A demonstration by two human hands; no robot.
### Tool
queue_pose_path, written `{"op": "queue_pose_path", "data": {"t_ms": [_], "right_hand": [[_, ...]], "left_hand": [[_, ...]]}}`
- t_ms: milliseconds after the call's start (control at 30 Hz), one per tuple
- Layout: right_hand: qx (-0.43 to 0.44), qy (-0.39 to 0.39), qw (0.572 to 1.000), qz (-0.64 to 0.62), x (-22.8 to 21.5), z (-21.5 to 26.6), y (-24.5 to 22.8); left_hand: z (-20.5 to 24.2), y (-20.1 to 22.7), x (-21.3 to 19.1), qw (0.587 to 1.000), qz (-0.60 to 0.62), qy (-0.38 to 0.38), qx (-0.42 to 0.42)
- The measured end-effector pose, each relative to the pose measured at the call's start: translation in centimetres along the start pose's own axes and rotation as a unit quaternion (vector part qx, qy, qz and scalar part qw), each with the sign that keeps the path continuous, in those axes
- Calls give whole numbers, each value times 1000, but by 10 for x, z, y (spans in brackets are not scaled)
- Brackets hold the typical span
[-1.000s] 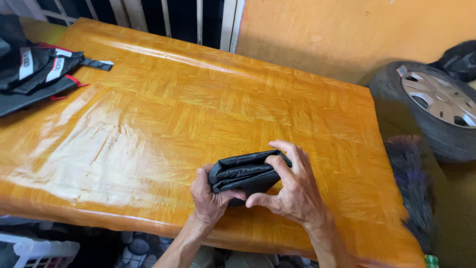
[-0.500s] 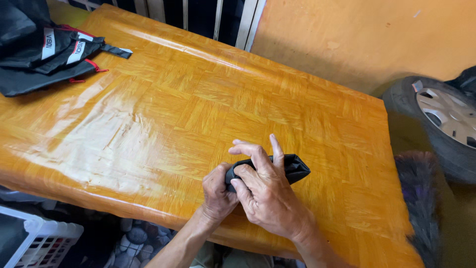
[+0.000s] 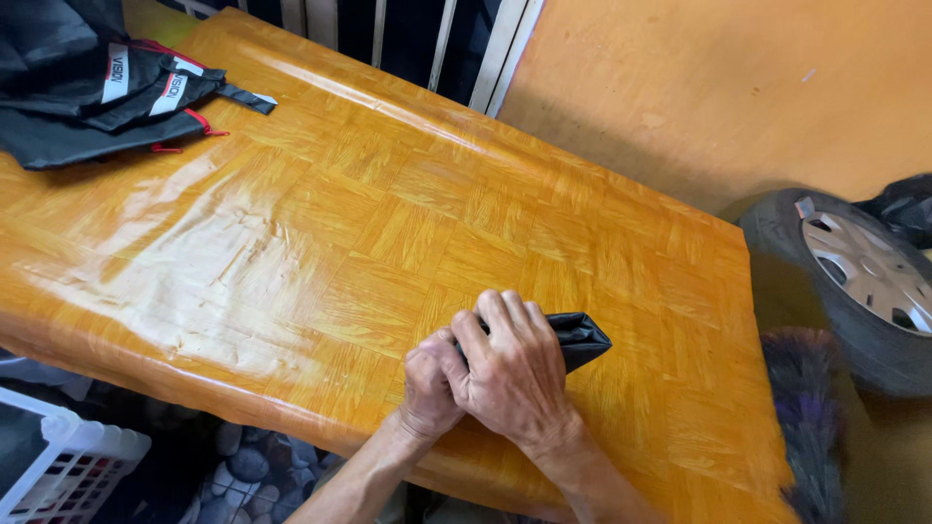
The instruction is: The person folds a black fabric item by hand on a table and places it inside a small black and red branded pouch.
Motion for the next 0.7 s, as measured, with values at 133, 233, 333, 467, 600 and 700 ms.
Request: {"op": "queue_pose_path", "data": {"t_ms": [133, 233, 333, 467, 600, 700], "right_hand": [[-31, 43, 998, -20, 14, -9, 10], [16, 17, 998, -66, 18, -18, 20], [91, -29, 990, -103, 24, -27, 37], [242, -170, 947, -124, 44, -29, 70], [261, -114, 942, -179, 32, -17, 78], [161, 39, 985, -44, 10, 12, 82]], "left_hand": [[-10, -1, 3, 1000, 11, -1, -11], [-14, -1, 4, 1000, 18, -2, -24], [-20, 0, 4, 999, 23, -1, -32], [-35, 10, 5, 998, 6, -40, -39], [-46, 23, 7, 997, 6, -70, 5], [-50, 37, -1, 995, -2, -59, 79]]}}
Point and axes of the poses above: each hand's wrist, its own z-axis away from the middle knuckle, its own x-axis out of the palm, y = z × x, the point moved 6 cm from there along -z, towards the middle knuckle, and after that the axes turned 7 degrees about -x, right-handed, at the moved point
